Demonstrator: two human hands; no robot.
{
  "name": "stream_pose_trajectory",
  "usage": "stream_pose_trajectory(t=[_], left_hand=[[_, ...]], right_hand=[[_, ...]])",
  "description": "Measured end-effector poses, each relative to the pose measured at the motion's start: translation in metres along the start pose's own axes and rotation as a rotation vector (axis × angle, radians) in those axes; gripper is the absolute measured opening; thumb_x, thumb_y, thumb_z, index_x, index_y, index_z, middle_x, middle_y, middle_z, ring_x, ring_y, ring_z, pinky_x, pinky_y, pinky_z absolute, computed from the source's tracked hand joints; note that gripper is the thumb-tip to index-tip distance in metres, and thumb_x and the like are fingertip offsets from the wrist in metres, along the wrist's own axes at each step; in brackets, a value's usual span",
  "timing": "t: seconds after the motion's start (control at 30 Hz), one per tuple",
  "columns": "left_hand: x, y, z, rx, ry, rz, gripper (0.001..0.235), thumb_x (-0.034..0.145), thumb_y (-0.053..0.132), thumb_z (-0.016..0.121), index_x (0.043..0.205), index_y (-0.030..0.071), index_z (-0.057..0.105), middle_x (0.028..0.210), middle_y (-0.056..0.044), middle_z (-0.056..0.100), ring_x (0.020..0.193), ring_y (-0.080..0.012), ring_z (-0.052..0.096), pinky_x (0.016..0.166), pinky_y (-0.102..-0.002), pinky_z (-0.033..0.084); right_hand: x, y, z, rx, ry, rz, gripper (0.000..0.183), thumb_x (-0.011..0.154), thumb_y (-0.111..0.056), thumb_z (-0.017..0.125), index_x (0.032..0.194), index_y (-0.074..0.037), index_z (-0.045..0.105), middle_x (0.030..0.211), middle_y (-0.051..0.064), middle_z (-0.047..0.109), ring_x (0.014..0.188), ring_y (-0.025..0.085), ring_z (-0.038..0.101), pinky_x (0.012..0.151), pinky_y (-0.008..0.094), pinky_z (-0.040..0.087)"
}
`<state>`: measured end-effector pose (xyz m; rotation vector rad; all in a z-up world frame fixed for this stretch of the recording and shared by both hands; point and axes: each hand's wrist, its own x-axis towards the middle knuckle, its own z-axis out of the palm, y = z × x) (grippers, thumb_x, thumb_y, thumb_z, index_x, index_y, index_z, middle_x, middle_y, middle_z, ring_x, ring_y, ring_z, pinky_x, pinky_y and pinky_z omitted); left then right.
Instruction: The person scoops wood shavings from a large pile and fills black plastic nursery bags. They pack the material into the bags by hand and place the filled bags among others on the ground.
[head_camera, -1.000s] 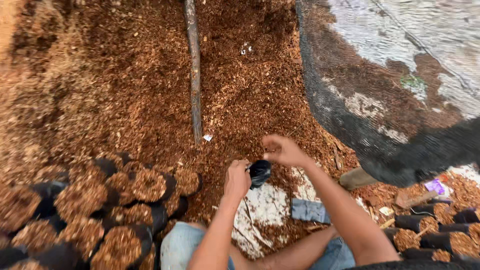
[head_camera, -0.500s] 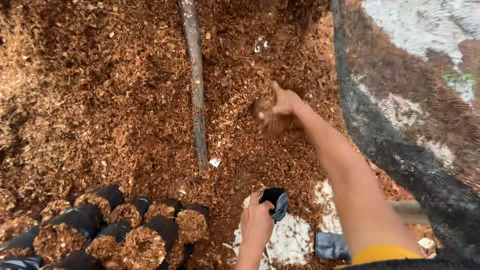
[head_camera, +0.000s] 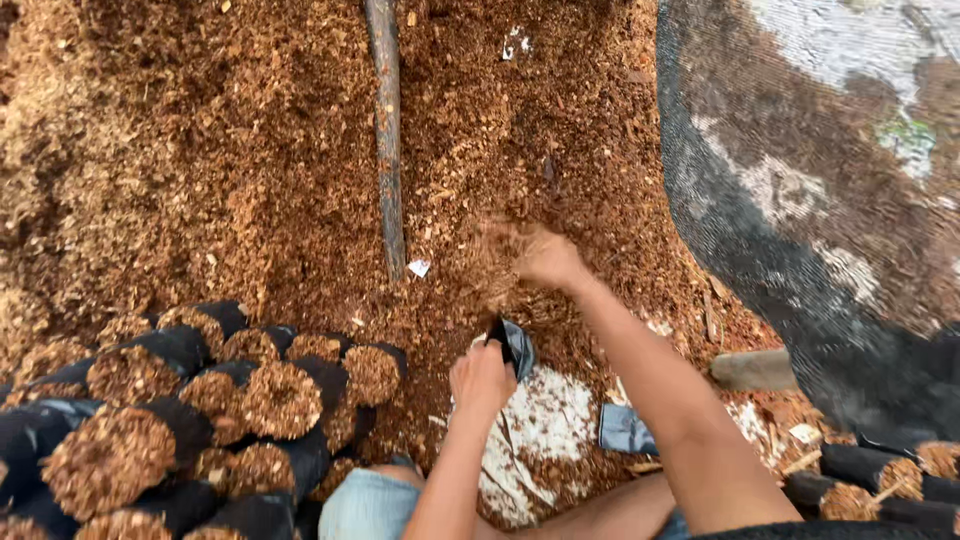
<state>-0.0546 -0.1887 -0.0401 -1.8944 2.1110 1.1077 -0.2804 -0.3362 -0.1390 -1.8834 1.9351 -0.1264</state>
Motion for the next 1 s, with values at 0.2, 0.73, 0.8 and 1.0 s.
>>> stream_pose_trajectory(t=[0.2, 0.73, 0.8, 1.0], left_hand=[[-0.005, -0.006, 0.007, -0.035, -0.004, 0.001, 0.043, 0.088, 0.031, 0.069, 0.125, 0.009, 0.069, 0.121, -0.017, 0.069, 0.11, -0.0471, 0.068, 0.093, -0.053, 0.056], [-0.042, 0.017, -0.048, -0.394, -0.056, 0.0, 0.057, 0.071, 0.001, 0.065, 0.126, -0.011, 0.063, 0.128, -0.035, 0.058, 0.11, -0.0539, 0.065, 0.086, -0.057, 0.06], [-0.046, 0.017, -0.049, -0.367, -0.078, 0.016, 0.066, 0.068, -0.005, 0.063, 0.134, -0.011, 0.06, 0.142, -0.039, 0.05, 0.116, -0.0574, 0.061, 0.092, -0.059, 0.059], [-0.082, 0.034, -0.082, -0.262, -0.136, 0.116, 0.075, 0.073, -0.011, 0.059, 0.148, -0.006, 0.05, 0.165, -0.032, 0.028, 0.138, -0.0573, 0.045, 0.11, -0.063, 0.047]], right_hand=[[-0.099, -0.057, -0.099, 1.856, -0.101, 0.571, 0.028, 0.079, -0.013, 0.085, 0.103, -0.003, 0.073, 0.098, 0.016, 0.076, 0.087, 0.038, 0.076, 0.075, 0.052, 0.064], [-0.211, -0.119, -0.072, 1.86, 0.026, 0.047, 0.06, 0.082, -0.032, 0.057, 0.138, -0.02, 0.044, 0.131, 0.011, 0.049, 0.123, 0.034, 0.051, 0.108, 0.052, 0.045], [-0.22, -0.13, -0.076, 1.742, 0.027, 0.048, 0.056, 0.081, -0.017, 0.055, 0.134, -0.023, 0.039, 0.12, 0.007, 0.049, 0.11, 0.031, 0.058, 0.1, 0.044, 0.054], [-0.206, -0.129, -0.038, -0.099, -0.005, 0.126, 0.081, 0.072, 0.012, 0.069, 0.139, -0.021, 0.038, 0.123, 0.017, 0.046, 0.101, 0.046, 0.067, 0.075, 0.056, 0.063]])
